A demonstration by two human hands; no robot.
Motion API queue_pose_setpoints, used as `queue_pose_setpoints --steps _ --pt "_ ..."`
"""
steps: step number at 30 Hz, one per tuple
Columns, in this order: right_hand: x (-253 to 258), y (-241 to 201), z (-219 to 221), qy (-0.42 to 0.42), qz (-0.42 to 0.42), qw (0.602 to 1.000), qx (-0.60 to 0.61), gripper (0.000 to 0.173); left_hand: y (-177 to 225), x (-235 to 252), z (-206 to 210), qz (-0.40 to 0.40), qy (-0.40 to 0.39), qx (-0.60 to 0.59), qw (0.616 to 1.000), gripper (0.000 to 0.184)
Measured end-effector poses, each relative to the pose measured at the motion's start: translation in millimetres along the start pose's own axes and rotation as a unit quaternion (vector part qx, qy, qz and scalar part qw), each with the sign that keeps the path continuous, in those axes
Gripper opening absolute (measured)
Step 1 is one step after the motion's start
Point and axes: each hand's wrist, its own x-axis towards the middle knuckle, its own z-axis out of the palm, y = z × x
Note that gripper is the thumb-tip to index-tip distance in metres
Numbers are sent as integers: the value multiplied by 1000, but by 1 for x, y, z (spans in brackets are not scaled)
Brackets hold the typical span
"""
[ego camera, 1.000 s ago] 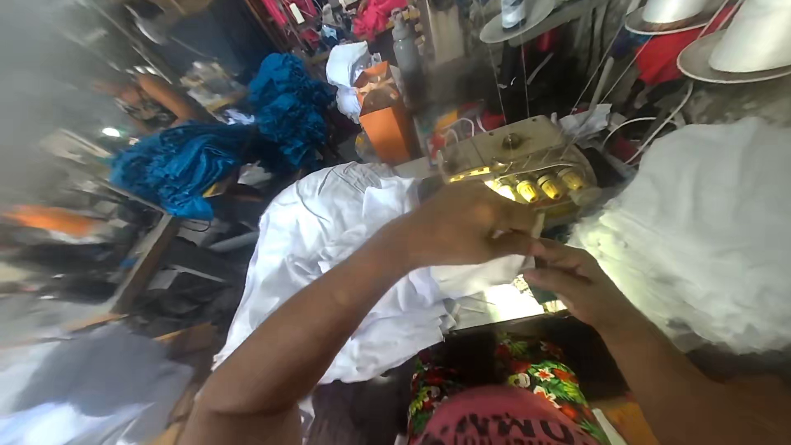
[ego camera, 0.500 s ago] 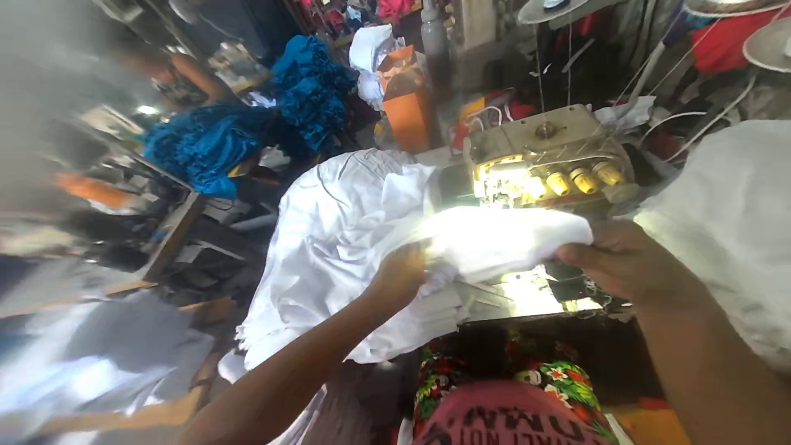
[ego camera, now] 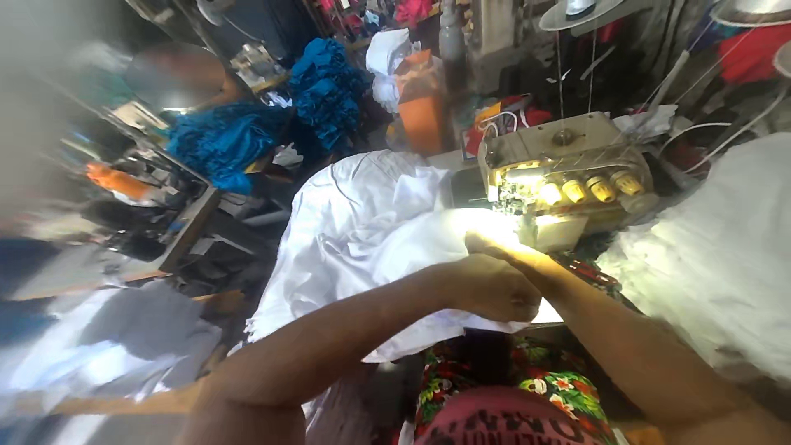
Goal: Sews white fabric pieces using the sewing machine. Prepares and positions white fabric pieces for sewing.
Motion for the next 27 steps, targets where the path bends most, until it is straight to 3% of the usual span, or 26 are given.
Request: queue_pose_setpoints --steps 2,3,5,7,10,12,14,17,20,23,25,27 --pt "-16 31 -17 -18 -128 992 -9 15 -5 -1 -10 -48 -9 126 991 19" --pt "-26 27 -26 -8 -130 991 -22 16 -10 -6 -16 -84 -5 188 979 17" --pt "-47 17 -43 -3 -57 998 12 16 -24 -17 -33 -157 -17 264 951 19" --pt "-59 14 -53 16 -31 995 97 16 -33 -25 -44 -150 24 315 937 20" --pt "-54 14 -64 23 -106 989 98 15 -7 -20 -42 -27 96 226 969 17" --pt "-46 13 -65 -34 -141 986 82 20 19 -12 -41 27 50 59 997 24" --pt "-42 18 -60 -98 -166 979 64 22 22 -10 -44 31 15 -30 999 22" --pt "-55 19 -56 -104 -120 986 41 16 -10 -26 -53 -26 28 110 993 23" --pt "-73 13 -54 -46 -90 995 27 15 -50 -45 -52 -86 47 189 977 28" --pt "-79 13 -49 -32 -111 993 16 17 -39 -48 -39 14 142 78 987 22" --pt "-83 13 -41 -37 -147 988 23 18 -17 -47 -29 86 136 -5 987 18" --pt "-90 12 -34 -42 -172 984 14 21 -12 -43 -21 128 113 -5 985 17"
